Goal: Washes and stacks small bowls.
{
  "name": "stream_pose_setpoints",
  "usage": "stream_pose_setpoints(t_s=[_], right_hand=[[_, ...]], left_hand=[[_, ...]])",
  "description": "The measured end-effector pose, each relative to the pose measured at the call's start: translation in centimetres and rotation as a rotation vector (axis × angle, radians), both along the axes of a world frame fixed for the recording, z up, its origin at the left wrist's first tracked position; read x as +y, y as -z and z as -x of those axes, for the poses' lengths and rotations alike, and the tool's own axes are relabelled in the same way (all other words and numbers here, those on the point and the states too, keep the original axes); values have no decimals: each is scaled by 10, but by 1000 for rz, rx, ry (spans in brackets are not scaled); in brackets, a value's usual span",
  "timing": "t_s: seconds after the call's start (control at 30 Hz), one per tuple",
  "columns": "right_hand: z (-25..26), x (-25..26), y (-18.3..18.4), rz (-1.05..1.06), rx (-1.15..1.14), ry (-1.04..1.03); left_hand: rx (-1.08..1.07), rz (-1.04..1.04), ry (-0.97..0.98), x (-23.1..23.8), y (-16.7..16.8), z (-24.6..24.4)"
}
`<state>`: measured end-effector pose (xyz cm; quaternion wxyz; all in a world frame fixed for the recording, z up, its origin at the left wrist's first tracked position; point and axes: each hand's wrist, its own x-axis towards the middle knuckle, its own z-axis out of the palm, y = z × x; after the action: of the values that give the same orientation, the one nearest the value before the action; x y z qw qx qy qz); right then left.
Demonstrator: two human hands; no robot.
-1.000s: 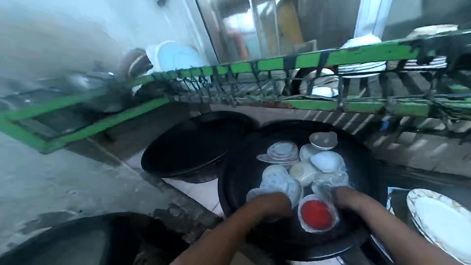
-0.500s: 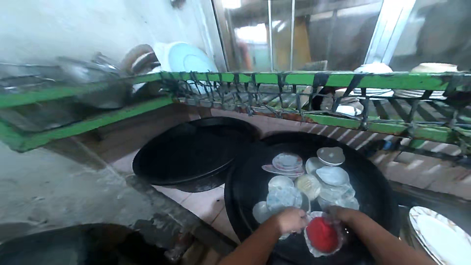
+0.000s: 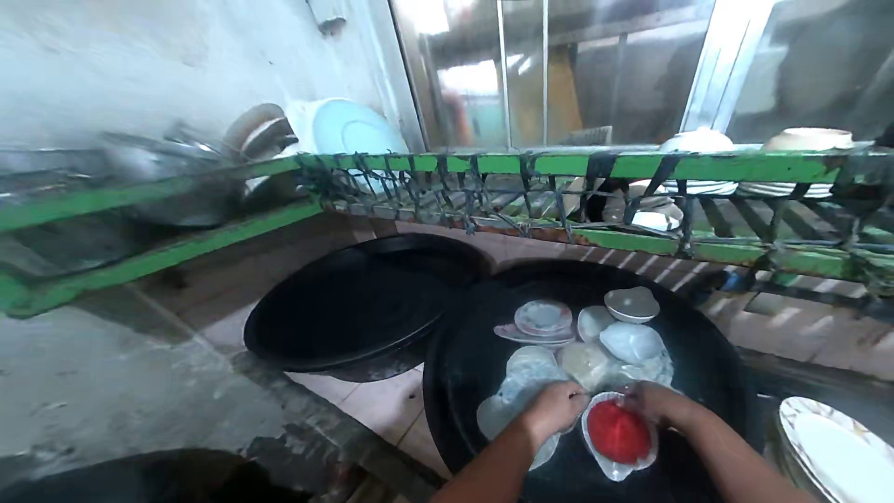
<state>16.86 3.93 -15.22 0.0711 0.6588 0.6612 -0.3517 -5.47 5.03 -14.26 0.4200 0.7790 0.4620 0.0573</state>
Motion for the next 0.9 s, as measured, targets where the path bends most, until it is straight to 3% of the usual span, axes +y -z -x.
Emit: stream_pose_setpoints(t_s=[0.1, 0.2, 0.33, 0.43, 0.57, 0.73, 0.9], right_hand=[[-8, -3, -10, -90, 135, 125], [-13, -2, -11, -207, 425, 291], [-12, 0, -8, -277, 600, 404], [-11, 1, -7, -311, 586, 405], [-5, -4, -13, -543, 449, 346], [-2, -2, -15, -695, 407, 434], [-9, -2, -13, -775, 509, 610]], left_hand=[[-151, 120, -53, 4, 10, -3], [-400, 276, -132, 7, 20, -8], [-618, 337, -217, 5, 12, -9], [-610, 328, -283, 8, 11, -12], [-662, 280, -323, 8, 10, -15], [-749, 200, -391, 11, 5, -14], [-759, 62, -621, 22, 4, -5]])
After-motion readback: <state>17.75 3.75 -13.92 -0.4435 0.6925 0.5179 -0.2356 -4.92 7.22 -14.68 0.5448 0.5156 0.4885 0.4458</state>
